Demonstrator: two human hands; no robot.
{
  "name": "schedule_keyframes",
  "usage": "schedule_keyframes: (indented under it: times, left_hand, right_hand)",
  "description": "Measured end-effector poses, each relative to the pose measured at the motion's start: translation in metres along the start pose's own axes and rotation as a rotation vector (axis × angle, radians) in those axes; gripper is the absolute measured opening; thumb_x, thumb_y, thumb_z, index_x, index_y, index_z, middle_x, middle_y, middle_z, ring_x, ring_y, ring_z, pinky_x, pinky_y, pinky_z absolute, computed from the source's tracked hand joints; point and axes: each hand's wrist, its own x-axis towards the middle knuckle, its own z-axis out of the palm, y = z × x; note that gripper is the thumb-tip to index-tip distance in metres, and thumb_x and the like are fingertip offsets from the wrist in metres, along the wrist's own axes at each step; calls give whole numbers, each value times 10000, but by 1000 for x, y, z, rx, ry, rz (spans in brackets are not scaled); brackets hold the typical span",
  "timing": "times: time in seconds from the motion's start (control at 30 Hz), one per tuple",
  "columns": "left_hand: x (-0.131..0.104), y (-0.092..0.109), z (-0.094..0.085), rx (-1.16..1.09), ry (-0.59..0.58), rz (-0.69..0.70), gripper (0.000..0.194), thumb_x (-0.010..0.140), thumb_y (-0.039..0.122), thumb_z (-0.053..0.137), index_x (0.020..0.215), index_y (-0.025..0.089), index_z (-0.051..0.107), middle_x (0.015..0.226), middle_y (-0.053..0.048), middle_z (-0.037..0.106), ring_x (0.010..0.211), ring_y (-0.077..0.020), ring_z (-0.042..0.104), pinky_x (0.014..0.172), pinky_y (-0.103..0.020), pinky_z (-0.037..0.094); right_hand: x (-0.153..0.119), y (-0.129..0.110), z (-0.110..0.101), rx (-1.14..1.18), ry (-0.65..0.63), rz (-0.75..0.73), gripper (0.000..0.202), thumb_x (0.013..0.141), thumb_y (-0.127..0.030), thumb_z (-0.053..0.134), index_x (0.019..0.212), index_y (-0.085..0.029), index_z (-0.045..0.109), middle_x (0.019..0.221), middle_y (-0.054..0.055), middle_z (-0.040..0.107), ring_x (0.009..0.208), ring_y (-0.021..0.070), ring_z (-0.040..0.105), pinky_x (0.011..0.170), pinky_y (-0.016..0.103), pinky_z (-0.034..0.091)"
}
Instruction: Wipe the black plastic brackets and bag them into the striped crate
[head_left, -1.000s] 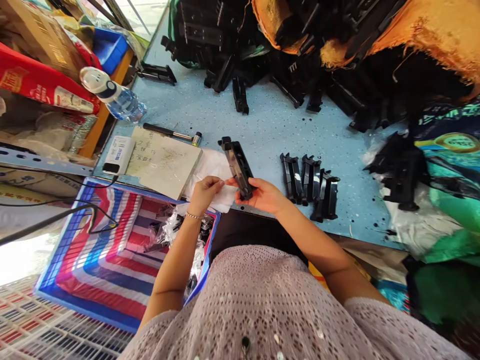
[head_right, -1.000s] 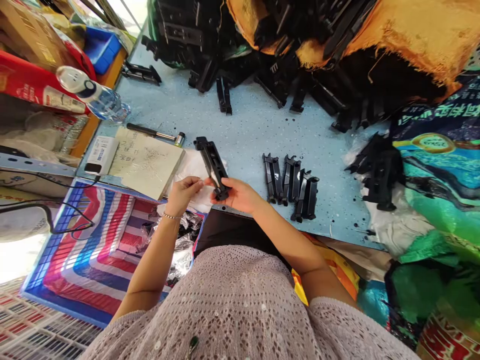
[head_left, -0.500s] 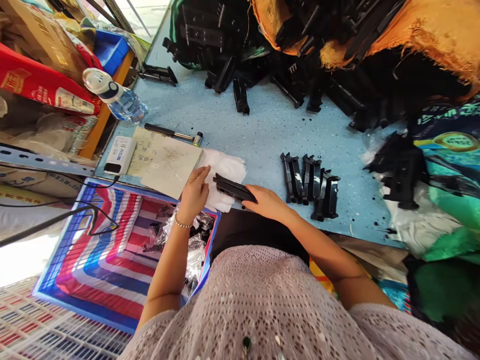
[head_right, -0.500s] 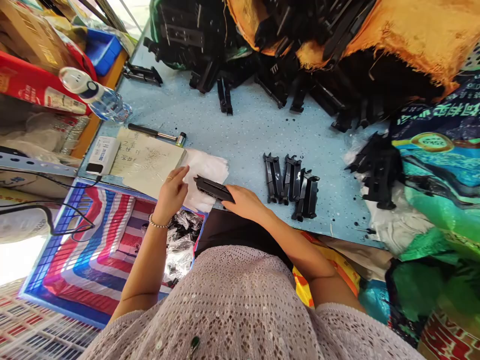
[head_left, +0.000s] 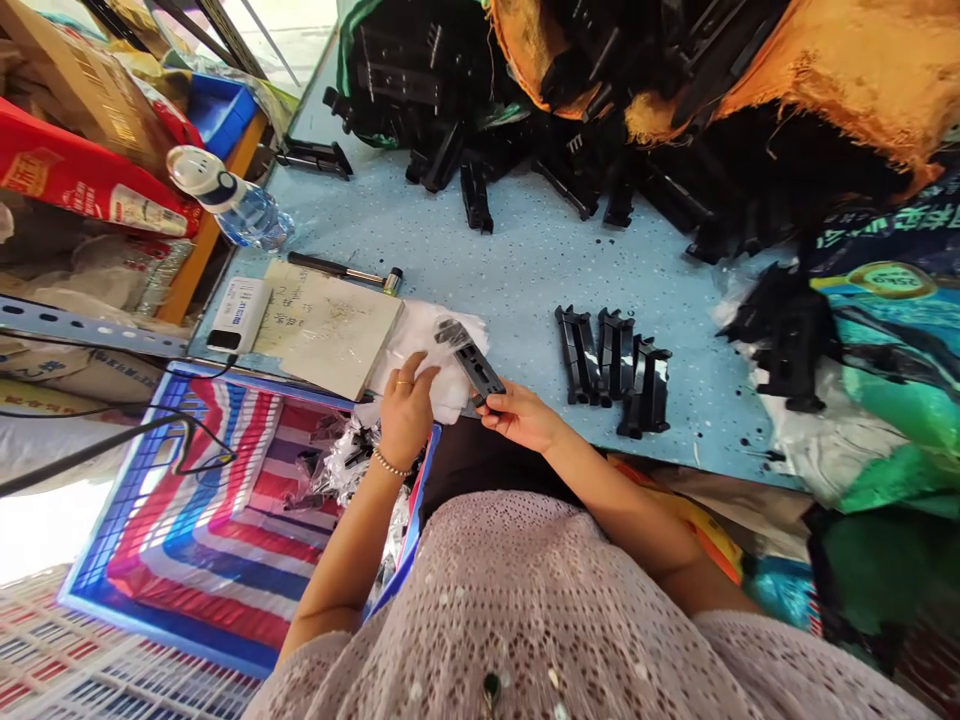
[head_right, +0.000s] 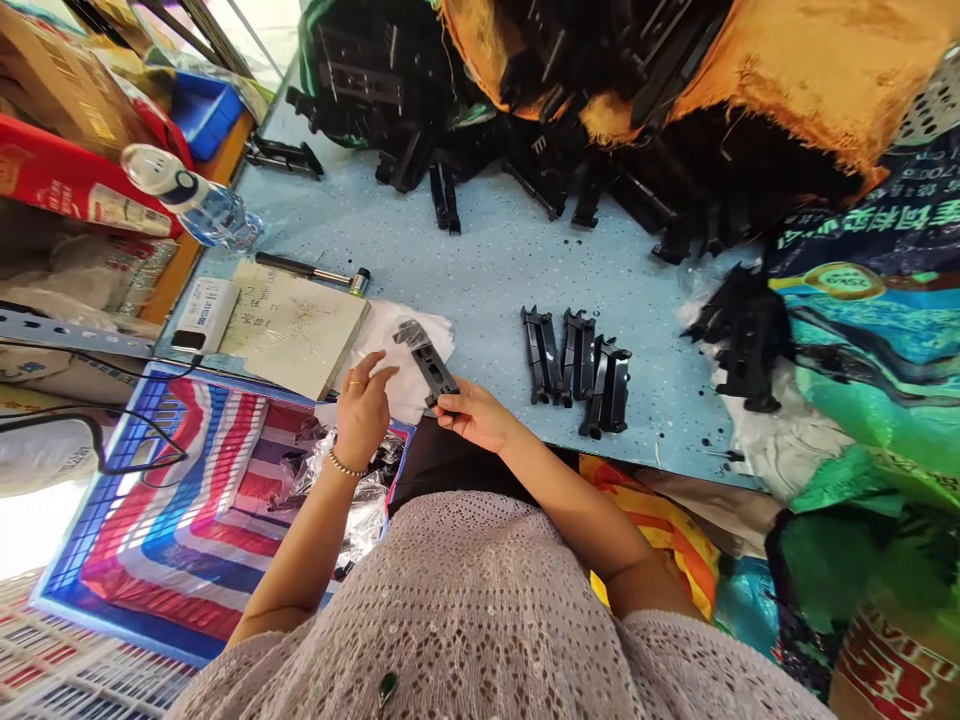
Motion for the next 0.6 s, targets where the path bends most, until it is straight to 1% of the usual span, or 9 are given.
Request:
schedule_keyframes:
  times: [0.07,0.17,0.23,0.3,0.33,0.4,0.47,0.53,0.6]
  left_hand:
    - [-1,2,6,51,-20,-65,481,982,34,373,1390,153,599,1431,-208,606,1330,-306,601,1079,-499,537]
    - [-2,17,11,11,-40,-52,679,952,10,361,1613,157,314,1568,-228,471,1427,-314,524,1088,-478,549]
    - [-2,31,11,-45,-69,22,793,943,8,366,1669,202,111,1639,-219,369,1445,-302,508,1059,-438,579]
    - [0,43,10,-118,-143,140,844,944,14,369,1673,246,13,1665,-194,333,1438,-283,518,1058,-419,585]
    - [1,47,9,-157,-194,203,844,943,17,371,1673,248,14,1663,-187,342,1432,-278,525,1066,-419,582]
    - [5,51,8,-216,-287,291,810,935,35,397,1668,206,96,1635,-200,387,1400,-287,558,1070,-431,584]
    - [11,53,4,-248,-319,306,727,937,84,467,1628,157,254,1579,-217,459,1347,-297,605,1055,-432,595]
    - [14,55,-10,-276,-280,283,612,946,130,538,1545,153,418,1483,-199,562,1296,-278,644,1046,-411,602]
    - [13,58,-38,-308,-211,252,499,949,133,578,1445,183,542,1354,-150,656,1234,-229,678,1031,-360,605]
  right_hand:
    - [0,-1,-2,-5,8,-47,313,680,-191,889,874,-178,644,823,-9,642,711,79,567,523,145,445]
    - [0,-6,-3,-51,-48,-37,366,713,-311,849,1003,-186,664,914,21,663,721,94,560,527,175,458]
    - [0,-10,-3,-240,-19,-61,465,740,-377,811,1141,-197,658,1023,53,684,803,137,610,598,223,523]
    - [-1,-11,0,-596,106,-175,628,758,-332,795,1339,-217,587,1237,93,673,1047,220,655,804,321,588]
    - [-1,-10,1,-797,186,-260,725,767,-276,784,1439,-223,517,1365,114,628,1210,268,619,944,388,572]
    - [-4,-5,5,-1131,301,-420,857,802,-175,726,1577,-212,361,1556,151,489,1448,326,454,1165,501,433]
    - [-8,0,7,-1296,307,-494,843,858,-144,648,1621,-195,292,1624,172,407,1511,336,383,1237,546,335]
    - [-13,3,9,-1287,193,-467,777,908,-183,623,1619,-208,310,1617,168,425,1474,319,448,1217,534,377]
    - [-21,1,12,-1162,-25,-387,744,932,-262,642,1608,-234,333,1580,150,483,1405,283,535,1148,483,471]
